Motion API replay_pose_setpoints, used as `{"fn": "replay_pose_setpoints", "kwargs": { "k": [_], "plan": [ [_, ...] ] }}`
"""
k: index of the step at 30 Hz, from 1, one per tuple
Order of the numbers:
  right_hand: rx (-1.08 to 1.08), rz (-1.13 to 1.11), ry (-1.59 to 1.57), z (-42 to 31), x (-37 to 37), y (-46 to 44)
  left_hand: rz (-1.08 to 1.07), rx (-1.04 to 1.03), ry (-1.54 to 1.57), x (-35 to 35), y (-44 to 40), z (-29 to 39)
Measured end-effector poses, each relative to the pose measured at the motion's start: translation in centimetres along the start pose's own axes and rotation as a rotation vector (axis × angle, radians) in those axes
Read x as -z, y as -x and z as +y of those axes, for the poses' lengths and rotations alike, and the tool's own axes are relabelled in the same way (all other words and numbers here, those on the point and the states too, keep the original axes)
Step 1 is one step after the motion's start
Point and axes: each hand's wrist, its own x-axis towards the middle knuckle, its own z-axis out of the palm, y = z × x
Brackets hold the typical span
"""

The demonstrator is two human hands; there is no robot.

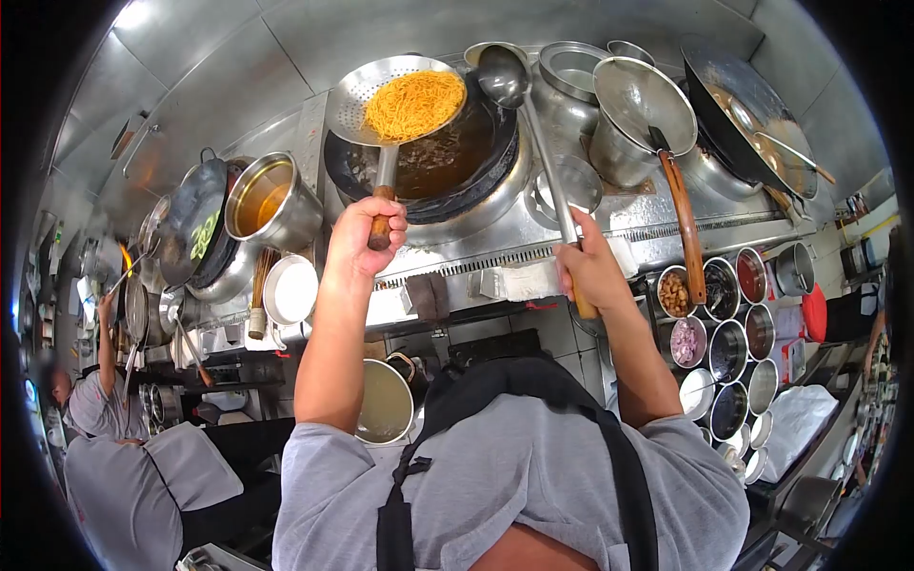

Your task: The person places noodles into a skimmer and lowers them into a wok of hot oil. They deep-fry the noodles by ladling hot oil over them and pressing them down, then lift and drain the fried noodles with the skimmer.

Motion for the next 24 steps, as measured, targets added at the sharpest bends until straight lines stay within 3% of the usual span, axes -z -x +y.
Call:
{"fn": "replay_pose_setpoints", "kwargs": {
  "k": [5,9,12,16,20,21,24],
  "plan": [
    [-0.057,-0.071,0.149,0.6,-0.7,1.0,0.021,0.022,0.069,1.0,0.6,-0.9],
    [-0.102,-0.018,0.089,0.5,1.0,1.6,0.076,-0.014,0.033,1.0,0.8,-0.8],
    [0.020,0.040,0.125,-0.1,1.0,2.7,0.012,-0.102,-0.025,0.1,1.1,0.6],
    [0.115,0.100,0.078,-1.9,1.1,2.9,-0.433,-0.249,0.180,-1.3,-1.7,2.3],
    [0.189,0.138,-0.006,-3.0,0.8,2.8,-0.387,-0.304,0.148,-3.4,-6.1,2.4],
    [0.201,0.154,-0.013,-2.8,0.9,2.8,-0.283,-0.291,0.088,-3.6,-5.9,3.0],
    [0.179,0.192,-0.040,-2.0,1.3,3.6,-0.252,-0.121,0.130,-3.4,-5.1,3.8]
  ]
}}
